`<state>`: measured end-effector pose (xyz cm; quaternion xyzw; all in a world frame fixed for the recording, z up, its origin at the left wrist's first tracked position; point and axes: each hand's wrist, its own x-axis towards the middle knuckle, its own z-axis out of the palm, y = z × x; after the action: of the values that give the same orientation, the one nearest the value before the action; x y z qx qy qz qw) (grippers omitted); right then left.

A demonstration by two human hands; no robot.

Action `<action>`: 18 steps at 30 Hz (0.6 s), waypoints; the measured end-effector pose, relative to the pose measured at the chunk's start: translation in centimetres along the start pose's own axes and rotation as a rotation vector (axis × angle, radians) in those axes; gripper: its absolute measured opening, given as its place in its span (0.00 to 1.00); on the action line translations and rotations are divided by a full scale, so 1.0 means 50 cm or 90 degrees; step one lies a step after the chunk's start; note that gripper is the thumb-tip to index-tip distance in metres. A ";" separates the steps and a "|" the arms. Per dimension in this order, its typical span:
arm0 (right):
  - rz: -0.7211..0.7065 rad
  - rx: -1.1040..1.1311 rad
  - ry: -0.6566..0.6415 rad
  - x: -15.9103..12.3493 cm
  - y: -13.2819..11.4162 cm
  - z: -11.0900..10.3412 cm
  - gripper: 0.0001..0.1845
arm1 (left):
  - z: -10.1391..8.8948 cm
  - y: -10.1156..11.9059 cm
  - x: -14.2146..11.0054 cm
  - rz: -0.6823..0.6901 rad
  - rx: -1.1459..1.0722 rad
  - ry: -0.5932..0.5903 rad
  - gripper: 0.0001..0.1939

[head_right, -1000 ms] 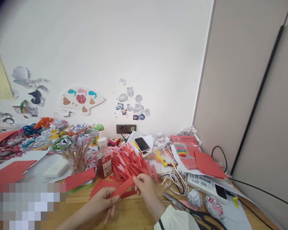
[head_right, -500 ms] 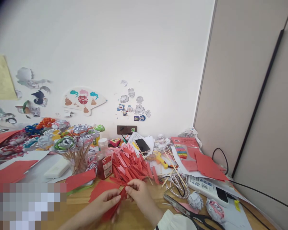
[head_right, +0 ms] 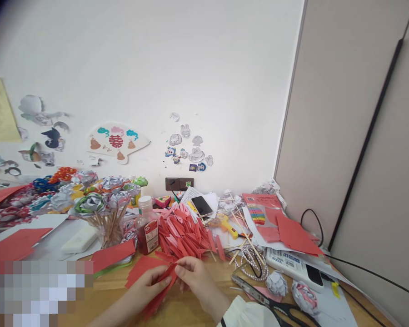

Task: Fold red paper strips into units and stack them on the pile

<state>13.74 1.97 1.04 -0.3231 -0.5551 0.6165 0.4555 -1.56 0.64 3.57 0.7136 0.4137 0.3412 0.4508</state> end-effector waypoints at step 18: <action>0.019 0.094 -0.168 -0.004 -0.008 -0.012 0.20 | -0.002 -0.010 0.000 -0.065 0.023 0.004 0.20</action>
<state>14.46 2.01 1.32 -0.2130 -0.5587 0.6993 0.3917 -1.81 0.80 3.14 0.6985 0.4574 0.3124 0.4531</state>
